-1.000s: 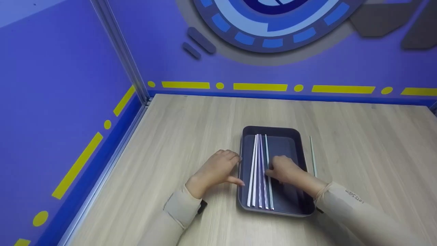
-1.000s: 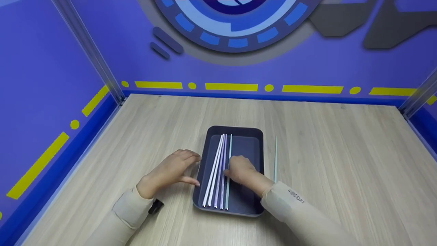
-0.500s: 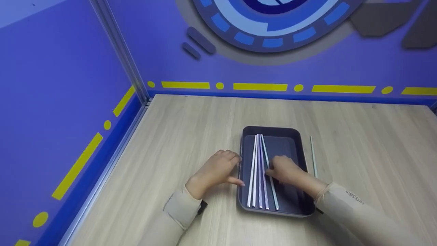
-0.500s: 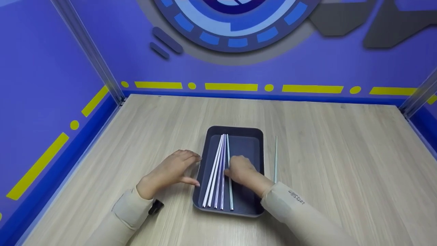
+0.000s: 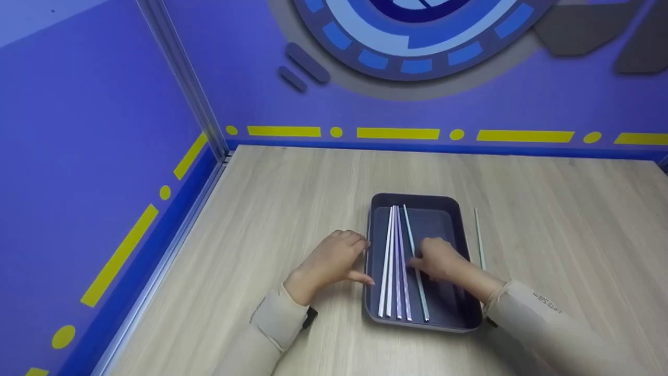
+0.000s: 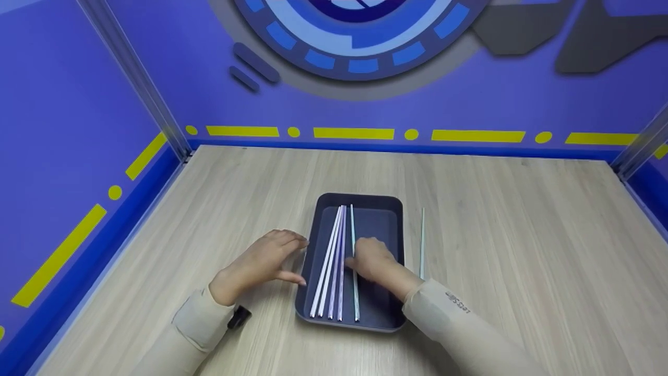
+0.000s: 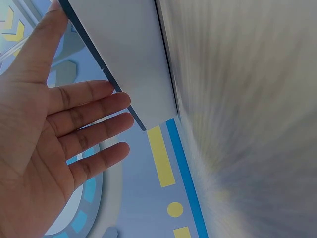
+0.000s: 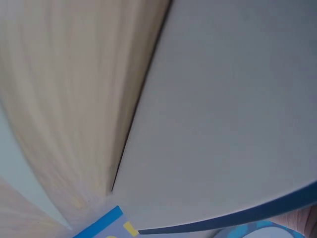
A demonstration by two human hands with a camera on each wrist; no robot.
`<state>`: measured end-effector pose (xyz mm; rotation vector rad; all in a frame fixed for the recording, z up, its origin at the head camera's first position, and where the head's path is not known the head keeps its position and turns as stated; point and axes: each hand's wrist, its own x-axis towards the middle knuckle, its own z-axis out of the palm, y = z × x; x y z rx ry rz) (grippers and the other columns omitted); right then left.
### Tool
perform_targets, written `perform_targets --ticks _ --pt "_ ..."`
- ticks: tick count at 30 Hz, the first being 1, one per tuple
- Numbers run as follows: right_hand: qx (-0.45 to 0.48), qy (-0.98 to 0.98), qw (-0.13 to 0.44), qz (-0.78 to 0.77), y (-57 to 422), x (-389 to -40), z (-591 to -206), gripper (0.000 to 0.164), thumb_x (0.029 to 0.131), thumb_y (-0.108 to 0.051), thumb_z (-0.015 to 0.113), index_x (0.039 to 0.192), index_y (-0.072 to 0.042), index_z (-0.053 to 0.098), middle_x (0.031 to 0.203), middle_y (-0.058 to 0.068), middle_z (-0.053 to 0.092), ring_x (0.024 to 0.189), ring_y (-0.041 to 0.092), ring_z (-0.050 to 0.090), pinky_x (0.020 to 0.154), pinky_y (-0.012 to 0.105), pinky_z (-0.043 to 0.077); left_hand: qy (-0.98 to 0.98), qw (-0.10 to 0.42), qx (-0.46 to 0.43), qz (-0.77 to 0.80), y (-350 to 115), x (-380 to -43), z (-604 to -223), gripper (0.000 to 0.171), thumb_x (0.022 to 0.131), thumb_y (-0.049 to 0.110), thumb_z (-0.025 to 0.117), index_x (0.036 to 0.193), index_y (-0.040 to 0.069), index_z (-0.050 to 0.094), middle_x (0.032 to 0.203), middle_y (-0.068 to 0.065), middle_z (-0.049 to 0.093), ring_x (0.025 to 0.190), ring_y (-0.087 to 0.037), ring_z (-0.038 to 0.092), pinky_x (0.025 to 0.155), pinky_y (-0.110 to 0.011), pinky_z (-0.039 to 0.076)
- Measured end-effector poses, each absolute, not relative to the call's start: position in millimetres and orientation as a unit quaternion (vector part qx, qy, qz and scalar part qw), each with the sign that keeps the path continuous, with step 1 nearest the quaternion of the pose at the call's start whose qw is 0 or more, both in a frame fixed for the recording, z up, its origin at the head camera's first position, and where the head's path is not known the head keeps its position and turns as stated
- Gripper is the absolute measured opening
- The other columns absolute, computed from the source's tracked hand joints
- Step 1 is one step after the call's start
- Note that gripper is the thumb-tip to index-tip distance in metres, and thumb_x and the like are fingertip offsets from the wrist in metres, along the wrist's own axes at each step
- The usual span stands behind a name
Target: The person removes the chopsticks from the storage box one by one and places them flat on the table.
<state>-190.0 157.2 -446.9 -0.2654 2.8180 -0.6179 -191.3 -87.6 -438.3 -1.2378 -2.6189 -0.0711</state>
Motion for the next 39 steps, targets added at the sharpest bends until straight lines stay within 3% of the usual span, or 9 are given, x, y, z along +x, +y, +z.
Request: perform_targets --ticks 21,39 --pt "-0.095 0.961 0.121 -0.231 170 -195 -438 0.029 0.086 -0.017 0.062 0.059 -0.007 0.061 0.046 0.000 0.054 0.036 0.007 0.048 0.038 0.021 0.040 -0.903 0.103 -0.416 -0.020 -86 -194 -435 0.080 0.069 0.070 0.064 0.116 0.005 0.063 0.114 -0.005 0.067 0.109 -0.020 0.061 0.097 -0.033 0.048" --pt "-0.101 0.951 0.122 -0.267 184 -192 -431 0.026 0.087 -0.014 0.059 0.063 -0.005 0.058 0.053 0.003 0.058 0.042 0.009 0.054 0.040 0.023 0.047 -0.897 0.116 -0.426 -0.025 -88 -192 -441 0.078 0.068 0.068 0.066 0.114 0.005 0.063 0.112 -0.005 0.067 0.107 -0.020 0.062 0.095 -0.032 0.049"
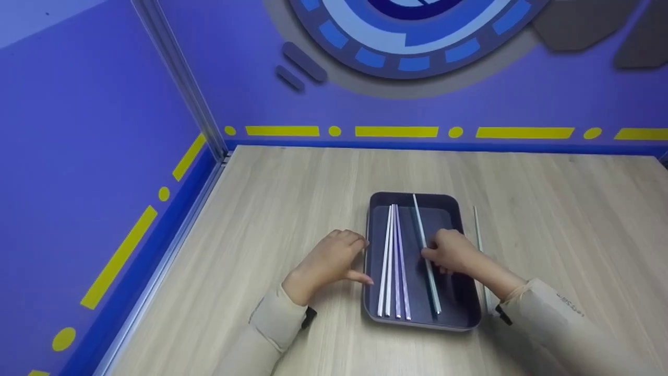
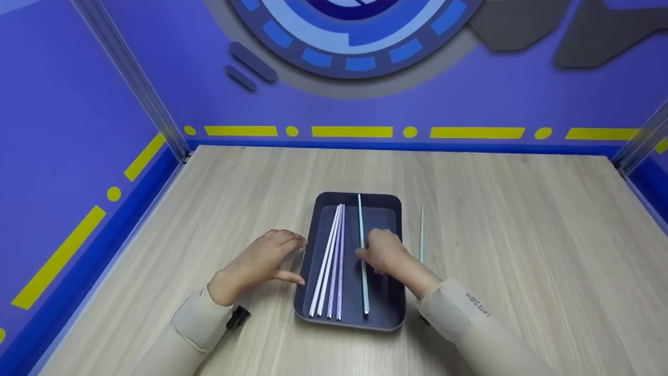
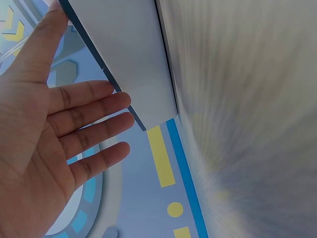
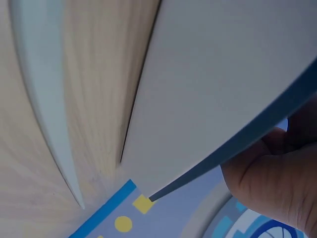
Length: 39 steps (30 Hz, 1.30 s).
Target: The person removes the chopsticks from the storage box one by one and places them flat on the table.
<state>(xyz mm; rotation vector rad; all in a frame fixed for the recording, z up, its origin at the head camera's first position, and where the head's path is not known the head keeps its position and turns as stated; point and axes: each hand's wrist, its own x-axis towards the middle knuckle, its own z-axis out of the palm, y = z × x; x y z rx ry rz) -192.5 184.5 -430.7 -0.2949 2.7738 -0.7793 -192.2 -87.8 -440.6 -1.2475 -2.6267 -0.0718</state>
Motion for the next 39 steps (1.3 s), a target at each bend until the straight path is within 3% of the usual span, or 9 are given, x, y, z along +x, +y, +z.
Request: perform_targets --ticks 25,39 --pt "-0.124 0.937 0.132 -0.299 213 -193 -414 0.021 0.089 -0.011 0.054 0.070 -0.004 0.054 0.055 0.001 0.052 0.043 0.010 0.052 0.040 0.024 0.047 -0.902 0.105 -0.419 -0.017 -90 -191 -441 0.077 0.071 0.069 0.063 0.114 0.006 0.063 0.113 -0.004 0.067 0.108 -0.019 0.061 0.096 -0.032 0.048" --pt "-0.125 0.930 0.141 -0.314 227 -192 -409 0.020 0.091 -0.011 0.051 0.072 -0.004 0.051 0.057 0.000 0.050 0.045 0.009 0.054 0.044 0.030 0.052 -0.904 0.097 -0.416 -0.017 -90 -191 -440 0.077 0.070 0.070 0.063 0.115 0.006 0.063 0.114 -0.004 0.067 0.108 -0.020 0.061 0.096 -0.032 0.048"
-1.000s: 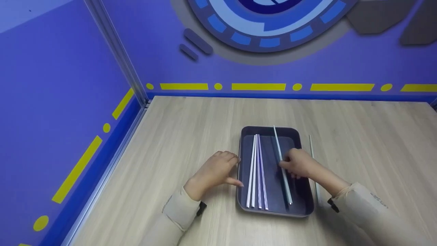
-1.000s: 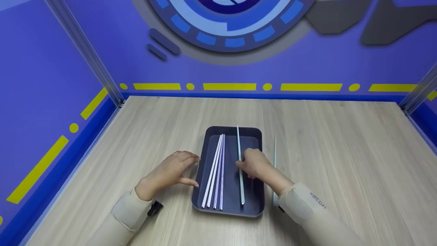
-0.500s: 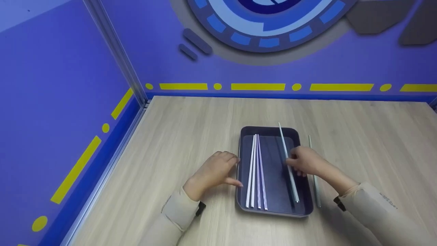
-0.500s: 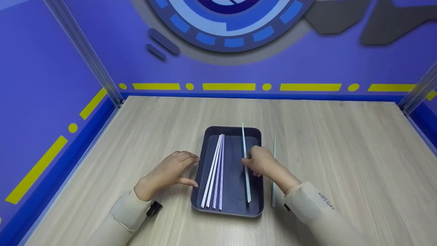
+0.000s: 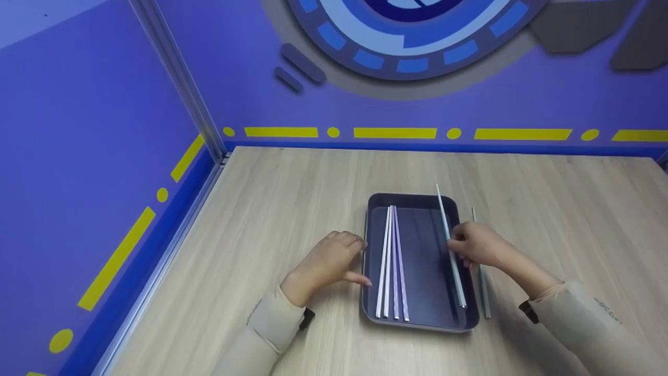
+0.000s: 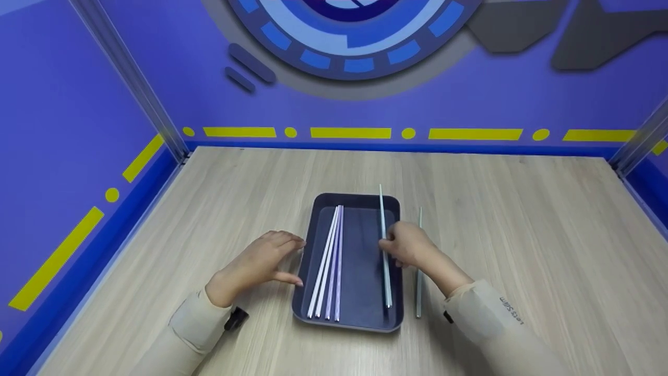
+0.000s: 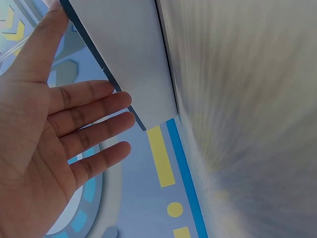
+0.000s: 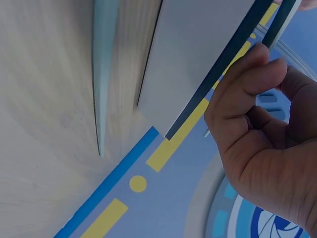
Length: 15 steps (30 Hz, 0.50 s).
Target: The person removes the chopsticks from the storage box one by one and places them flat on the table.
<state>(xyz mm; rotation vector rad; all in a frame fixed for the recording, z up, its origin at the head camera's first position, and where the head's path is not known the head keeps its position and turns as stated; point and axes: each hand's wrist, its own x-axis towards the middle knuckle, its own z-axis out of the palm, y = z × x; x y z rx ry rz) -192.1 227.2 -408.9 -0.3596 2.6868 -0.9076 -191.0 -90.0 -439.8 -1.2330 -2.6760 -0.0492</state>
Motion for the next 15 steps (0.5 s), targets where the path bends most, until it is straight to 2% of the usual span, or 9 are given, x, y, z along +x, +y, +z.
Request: perform_targets --ticks 11,15 --pt "-0.126 0.921 0.140 -0.340 242 -192 -407 0.021 0.091 -0.008 0.050 0.070 -0.004 0.050 0.057 0.002 0.051 0.046 0.014 0.053 0.042 0.029 0.048 -0.905 0.096 -0.415 -0.017 -89 -191 -438 0.078 0.070 0.068 0.065 0.116 0.006 0.063 0.114 -0.004 0.067 0.109 -0.020 0.062 0.097 -0.032 0.048" --pt "-0.125 0.921 0.135 -0.343 247 -191 -409 0.022 0.089 -0.006 0.050 0.067 -0.005 0.048 0.056 0.002 0.052 0.046 0.012 0.051 0.041 0.025 0.046 -0.905 0.093 -0.414 -0.017 -89 -191 -439 0.077 0.070 0.068 0.065 0.117 0.006 0.063 0.115 -0.004 0.067 0.110 -0.020 0.061 0.098 -0.033 0.048"
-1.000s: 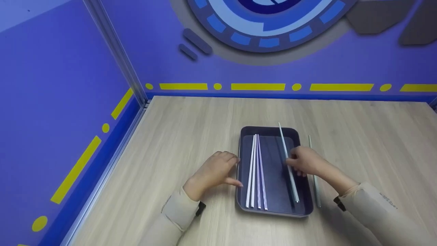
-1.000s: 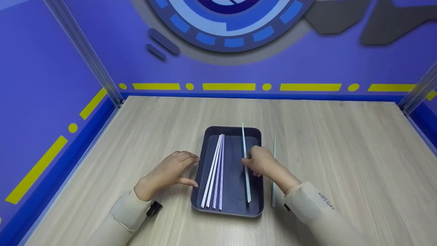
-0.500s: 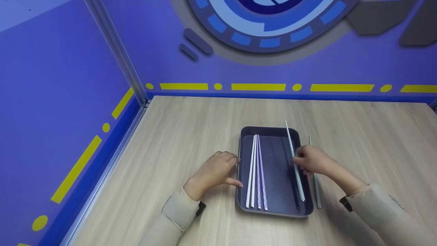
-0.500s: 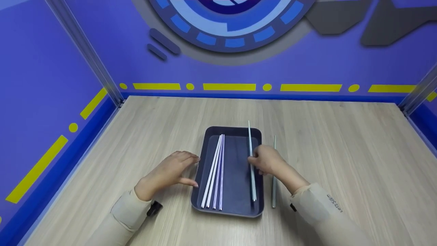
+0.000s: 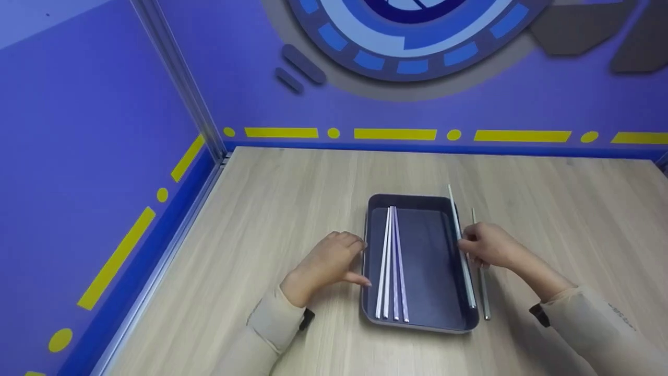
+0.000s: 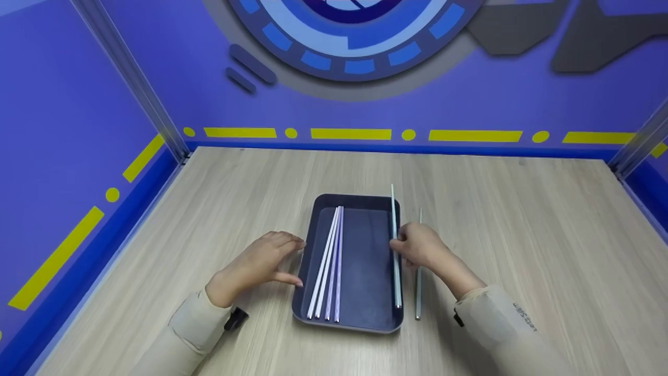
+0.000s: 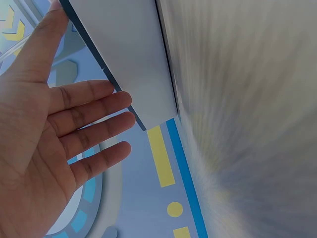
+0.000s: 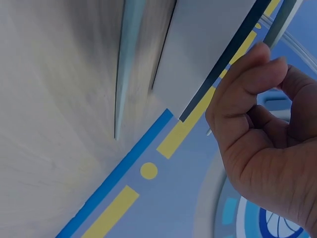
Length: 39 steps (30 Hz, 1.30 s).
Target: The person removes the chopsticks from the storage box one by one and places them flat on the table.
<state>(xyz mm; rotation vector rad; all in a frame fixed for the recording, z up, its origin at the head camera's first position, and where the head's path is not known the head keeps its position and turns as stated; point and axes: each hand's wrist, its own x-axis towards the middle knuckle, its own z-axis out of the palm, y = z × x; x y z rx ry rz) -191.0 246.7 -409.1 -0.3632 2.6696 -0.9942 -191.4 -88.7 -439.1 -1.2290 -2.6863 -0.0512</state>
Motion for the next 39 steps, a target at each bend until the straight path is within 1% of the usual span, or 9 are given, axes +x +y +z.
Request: perform_targets --ticks 3,6,10,13,19,26,32,39 --pt "-0.118 0.918 0.141 -0.352 252 -191 -410 0.021 0.089 -0.006 0.050 0.069 -0.004 0.049 0.056 0.001 0.051 0.047 0.011 0.050 0.042 0.025 0.045 -0.904 0.097 -0.416 -0.020 -89 -192 -440 0.077 0.070 0.067 0.065 0.116 0.006 0.063 0.114 -0.004 0.067 0.109 -0.020 0.061 0.097 -0.032 0.048" --pt "-0.117 0.917 0.142 -0.355 257 -190 -411 0.021 0.089 -0.006 0.049 0.068 -0.003 0.049 0.055 0.000 0.050 0.046 0.011 0.050 0.041 0.027 0.046 -0.902 0.104 -0.419 -0.020 -89 -192 -441 0.076 0.069 0.068 0.066 0.115 0.007 0.064 0.112 -0.003 0.067 0.107 -0.019 0.061 0.096 -0.032 0.048" --pt "-0.119 0.918 0.133 -0.353 264 -190 -412 0.021 0.088 -0.005 0.048 0.067 -0.003 0.049 0.054 -0.002 0.048 0.044 0.009 0.048 0.041 0.026 0.045 -0.901 0.109 -0.420 -0.016 -89 -192 -440 0.077 0.069 0.068 0.065 0.115 0.006 0.064 0.111 -0.003 0.067 0.107 -0.019 0.062 0.095 -0.032 0.048" --pt "-0.117 0.918 0.131 -0.355 268 -190 -414 0.020 0.088 -0.005 0.049 0.068 -0.003 0.049 0.055 -0.001 0.048 0.045 0.009 0.048 0.041 0.025 0.044 -0.902 0.107 -0.419 -0.017 -89 -191 -440 0.078 0.069 0.069 0.065 0.115 0.006 0.063 0.112 -0.004 0.067 0.107 -0.019 0.062 0.095 -0.032 0.048" --pt "-0.106 0.917 0.142 -0.358 277 -189 -418 0.021 0.089 -0.006 0.050 0.068 -0.004 0.048 0.056 -0.002 0.049 0.047 0.010 0.049 0.043 0.026 0.046 -0.903 0.100 -0.417 -0.023 -89 -191 -440 0.078 0.069 0.068 0.065 0.116 0.006 0.063 0.113 -0.004 0.067 0.108 -0.019 0.061 0.097 -0.032 0.048" --pt "-0.090 0.922 0.150 -0.345 290 -190 -425 0.023 0.088 -0.008 0.048 0.066 -0.006 0.046 0.053 -0.003 0.045 0.046 0.010 0.043 0.042 0.023 0.037 -0.903 0.105 -0.417 -0.024 -90 -190 -439 0.076 0.069 0.068 0.066 0.113 0.006 0.064 0.112 -0.004 0.067 0.108 -0.019 0.061 0.095 -0.032 0.048" --pt "-0.085 0.928 0.145 -0.333 299 -191 -432 0.024 0.088 -0.009 0.049 0.065 -0.006 0.047 0.053 -0.004 0.046 0.046 0.010 0.045 0.042 0.023 0.038 -0.904 0.101 -0.415 -0.024 -90 -191 -440 0.076 0.069 0.068 0.065 0.113 0.006 0.064 0.113 -0.004 0.067 0.108 -0.020 0.061 0.096 -0.032 0.048" --pt "-0.068 0.924 0.163 -0.338 306 -191 -440 0.023 0.089 -0.010 0.049 0.066 -0.006 0.048 0.056 -0.003 0.049 0.049 0.011 0.050 0.044 0.024 0.042 -0.904 0.101 -0.415 -0.023 -90 -191 -440 0.076 0.069 0.068 0.065 0.114 0.006 0.064 0.112 -0.004 0.067 0.107 -0.019 0.061 0.095 -0.032 0.048"
